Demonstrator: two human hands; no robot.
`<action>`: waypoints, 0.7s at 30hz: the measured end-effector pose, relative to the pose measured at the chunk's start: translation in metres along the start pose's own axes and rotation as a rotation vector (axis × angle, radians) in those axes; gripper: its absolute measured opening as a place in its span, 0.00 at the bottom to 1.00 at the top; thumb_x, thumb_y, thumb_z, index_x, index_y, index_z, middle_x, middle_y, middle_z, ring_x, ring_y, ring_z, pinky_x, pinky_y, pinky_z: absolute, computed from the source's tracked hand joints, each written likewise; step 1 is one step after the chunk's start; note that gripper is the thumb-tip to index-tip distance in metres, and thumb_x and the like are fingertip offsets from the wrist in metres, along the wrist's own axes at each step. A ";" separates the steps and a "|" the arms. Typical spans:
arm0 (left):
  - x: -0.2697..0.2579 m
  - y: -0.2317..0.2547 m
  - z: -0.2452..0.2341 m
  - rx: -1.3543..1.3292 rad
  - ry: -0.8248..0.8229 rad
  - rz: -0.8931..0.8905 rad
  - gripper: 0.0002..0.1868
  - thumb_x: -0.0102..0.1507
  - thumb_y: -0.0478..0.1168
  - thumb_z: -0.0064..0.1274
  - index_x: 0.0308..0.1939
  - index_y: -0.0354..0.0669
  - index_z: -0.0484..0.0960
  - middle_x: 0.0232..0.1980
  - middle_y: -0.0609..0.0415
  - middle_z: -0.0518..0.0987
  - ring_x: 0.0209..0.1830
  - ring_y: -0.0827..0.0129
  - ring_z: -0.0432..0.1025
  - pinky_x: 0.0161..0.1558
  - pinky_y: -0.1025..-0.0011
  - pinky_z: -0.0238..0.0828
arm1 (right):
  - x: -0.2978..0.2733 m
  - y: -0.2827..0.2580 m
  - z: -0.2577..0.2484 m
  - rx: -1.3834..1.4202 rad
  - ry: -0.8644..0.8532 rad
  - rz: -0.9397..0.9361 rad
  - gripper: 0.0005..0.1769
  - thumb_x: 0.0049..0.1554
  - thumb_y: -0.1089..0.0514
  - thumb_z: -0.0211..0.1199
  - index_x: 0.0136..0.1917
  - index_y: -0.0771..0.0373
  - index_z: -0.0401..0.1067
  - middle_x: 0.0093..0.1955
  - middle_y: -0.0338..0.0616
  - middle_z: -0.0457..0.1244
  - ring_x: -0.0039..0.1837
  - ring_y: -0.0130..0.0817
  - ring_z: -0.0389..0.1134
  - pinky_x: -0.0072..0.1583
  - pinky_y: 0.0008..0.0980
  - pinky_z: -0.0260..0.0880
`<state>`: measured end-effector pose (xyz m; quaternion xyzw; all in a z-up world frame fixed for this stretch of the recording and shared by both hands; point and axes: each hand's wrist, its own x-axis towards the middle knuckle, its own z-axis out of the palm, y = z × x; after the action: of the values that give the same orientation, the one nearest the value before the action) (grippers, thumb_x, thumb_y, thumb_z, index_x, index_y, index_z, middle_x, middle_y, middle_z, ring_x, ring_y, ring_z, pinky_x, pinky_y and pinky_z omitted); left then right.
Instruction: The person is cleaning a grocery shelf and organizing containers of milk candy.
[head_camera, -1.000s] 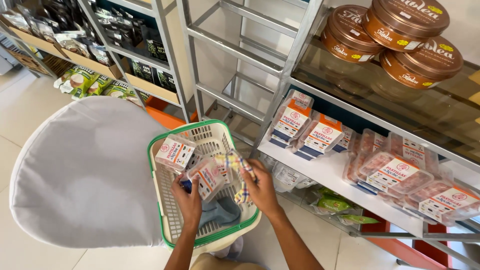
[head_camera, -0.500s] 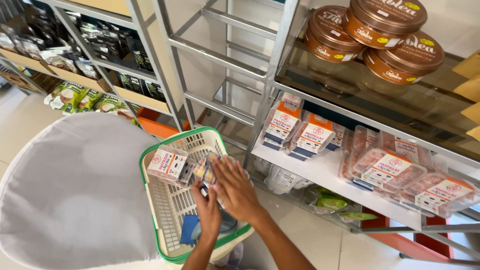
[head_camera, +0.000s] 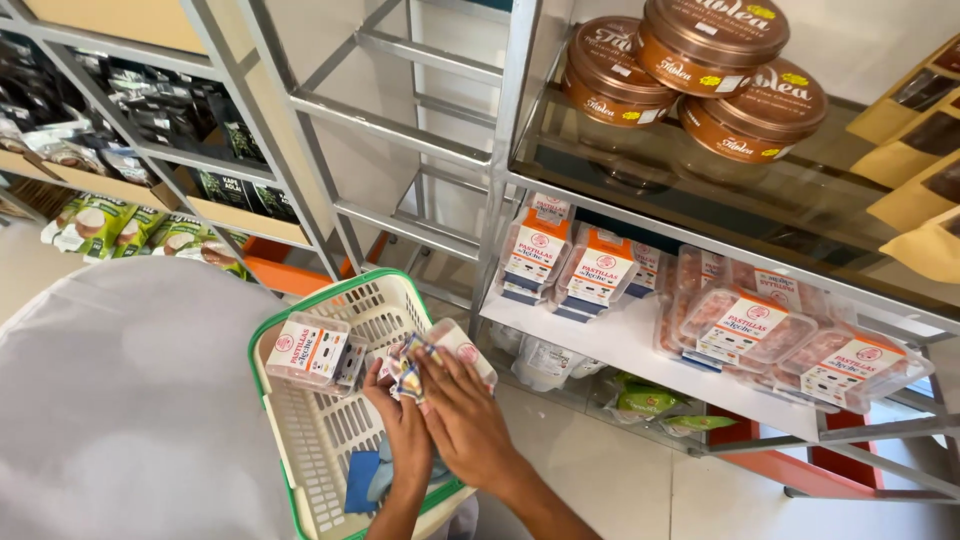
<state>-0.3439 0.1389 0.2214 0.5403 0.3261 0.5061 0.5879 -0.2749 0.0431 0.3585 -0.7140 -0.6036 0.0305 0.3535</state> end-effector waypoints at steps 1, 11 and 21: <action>-0.001 0.013 0.007 -0.003 -0.003 0.004 0.28 0.71 0.36 0.42 0.75 0.41 0.54 0.58 0.48 0.68 0.56 0.68 0.65 0.58 0.72 0.63 | 0.003 0.008 -0.002 -0.003 0.005 -0.001 0.29 0.70 0.51 0.42 0.79 0.66 0.57 0.85 0.51 0.50 0.86 0.50 0.44 0.82 0.52 0.38; -0.010 0.007 0.023 -0.068 -0.034 -0.163 0.31 0.68 0.40 0.49 0.74 0.44 0.55 0.53 0.50 0.68 0.46 0.71 0.66 0.46 0.75 0.66 | -0.013 0.035 0.000 -0.055 0.165 0.110 0.30 0.68 0.55 0.44 0.80 0.70 0.53 0.83 0.56 0.48 0.84 0.58 0.43 0.80 0.51 0.40; -0.012 0.063 0.027 -0.018 -0.119 -0.355 0.45 0.60 0.38 0.58 0.77 0.49 0.51 0.51 0.49 0.71 0.37 0.66 0.70 0.32 0.69 0.68 | -0.015 0.039 -0.006 -0.010 0.175 0.043 0.27 0.66 0.59 0.47 0.77 0.66 0.61 0.82 0.58 0.52 0.83 0.58 0.47 0.79 0.54 0.39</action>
<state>-0.3374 0.1136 0.2857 0.4980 0.3765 0.3644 0.6910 -0.2438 0.0260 0.3357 -0.7285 -0.5551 -0.0272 0.4005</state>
